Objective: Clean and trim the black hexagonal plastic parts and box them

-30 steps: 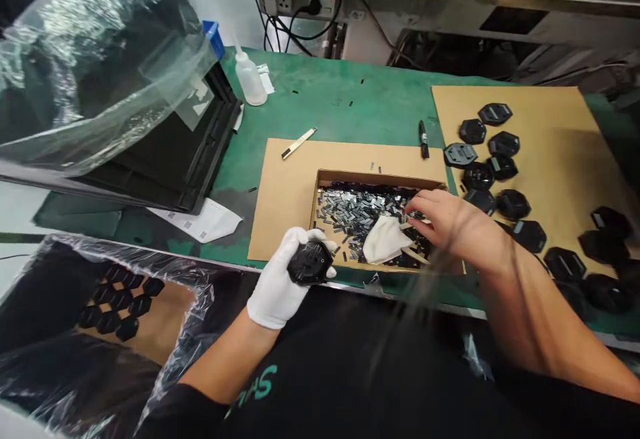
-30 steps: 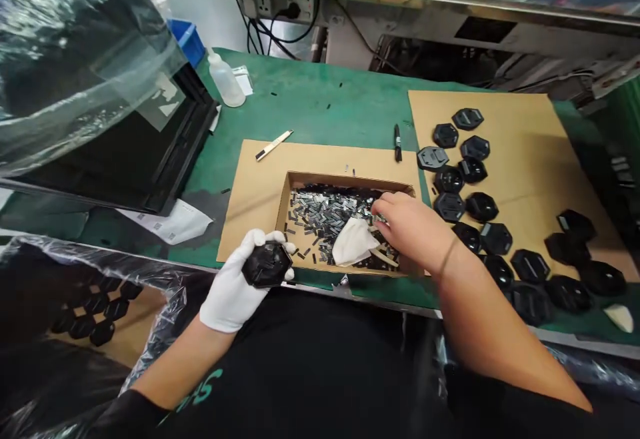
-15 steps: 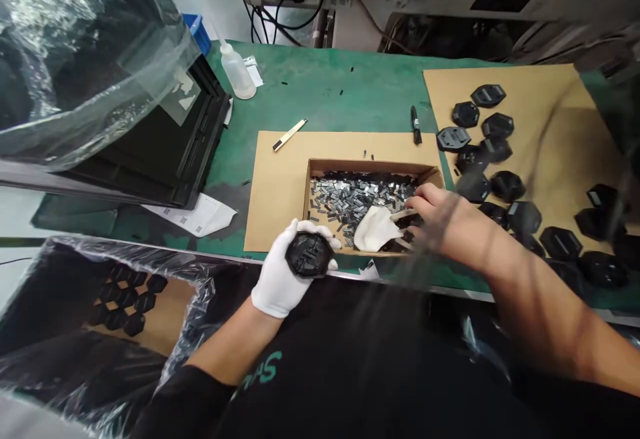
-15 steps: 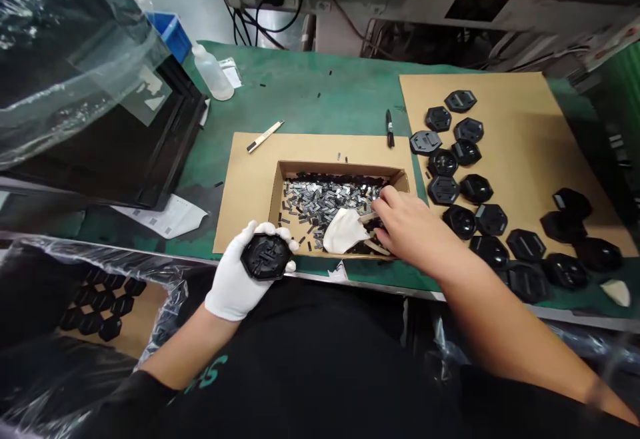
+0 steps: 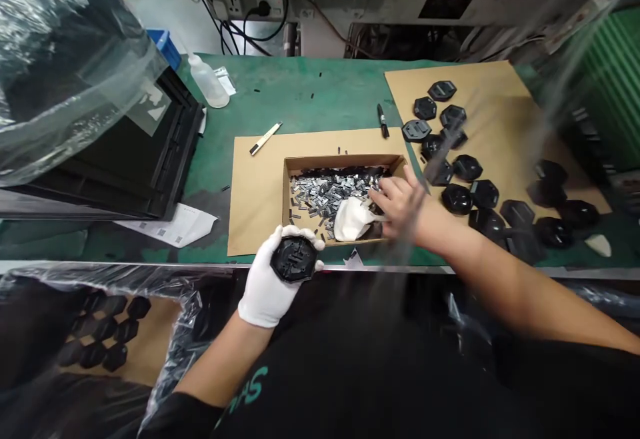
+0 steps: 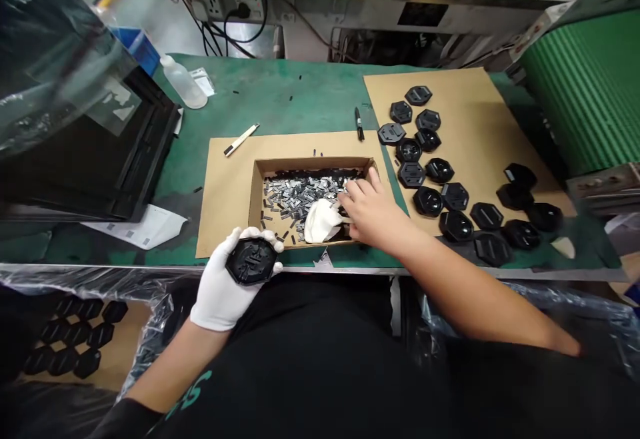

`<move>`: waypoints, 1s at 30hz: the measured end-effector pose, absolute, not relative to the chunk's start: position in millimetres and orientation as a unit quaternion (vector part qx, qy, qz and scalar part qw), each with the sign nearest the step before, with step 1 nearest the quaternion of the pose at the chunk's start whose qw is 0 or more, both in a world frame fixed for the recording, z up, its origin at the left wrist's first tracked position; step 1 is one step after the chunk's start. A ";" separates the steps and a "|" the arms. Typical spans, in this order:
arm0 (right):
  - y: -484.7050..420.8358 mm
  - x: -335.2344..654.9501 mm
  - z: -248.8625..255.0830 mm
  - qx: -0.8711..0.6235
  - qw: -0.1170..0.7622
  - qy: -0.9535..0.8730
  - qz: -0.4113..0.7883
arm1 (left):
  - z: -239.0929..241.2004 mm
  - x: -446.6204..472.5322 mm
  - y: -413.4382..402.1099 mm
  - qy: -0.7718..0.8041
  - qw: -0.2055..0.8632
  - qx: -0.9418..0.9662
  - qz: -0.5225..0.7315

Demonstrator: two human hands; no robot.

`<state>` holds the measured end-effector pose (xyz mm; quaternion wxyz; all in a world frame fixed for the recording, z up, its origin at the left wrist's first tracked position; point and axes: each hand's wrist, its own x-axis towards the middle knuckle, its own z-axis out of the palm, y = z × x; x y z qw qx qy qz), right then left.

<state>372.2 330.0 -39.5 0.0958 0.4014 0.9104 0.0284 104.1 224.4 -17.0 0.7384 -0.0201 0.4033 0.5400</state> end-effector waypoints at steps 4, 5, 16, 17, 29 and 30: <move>318.0 371.3 -0.3 0.388 -0.012 0.916 0.106 | -18.3 108.2 222.2 0.401 0.742 -0.017 0.538; 317.2 372.7 7.0 0.383 -0.042 0.915 0.122 | -18.5 110.0 222.3 0.401 0.742 -0.015 0.538; 280.0 380.6 -35.7 0.477 -0.224 0.687 -0.500 | -12.9 144.9 242.0 0.431 0.726 -0.024 0.536; 269.2 376.9 -39.6 0.467 -0.234 0.699 -0.489 | -14.5 148.4 243.5 0.441 0.722 -0.014 0.533; 243.7 353.7 -25.7 0.452 -0.208 0.839 -0.218 | -36.5 175.2 241.6 0.448 0.682 0.129 0.563; 244.1 353.0 -25.8 0.447 -0.214 0.842 -0.213 | -36.5 175.6 241.8 0.443 0.682 0.135 0.567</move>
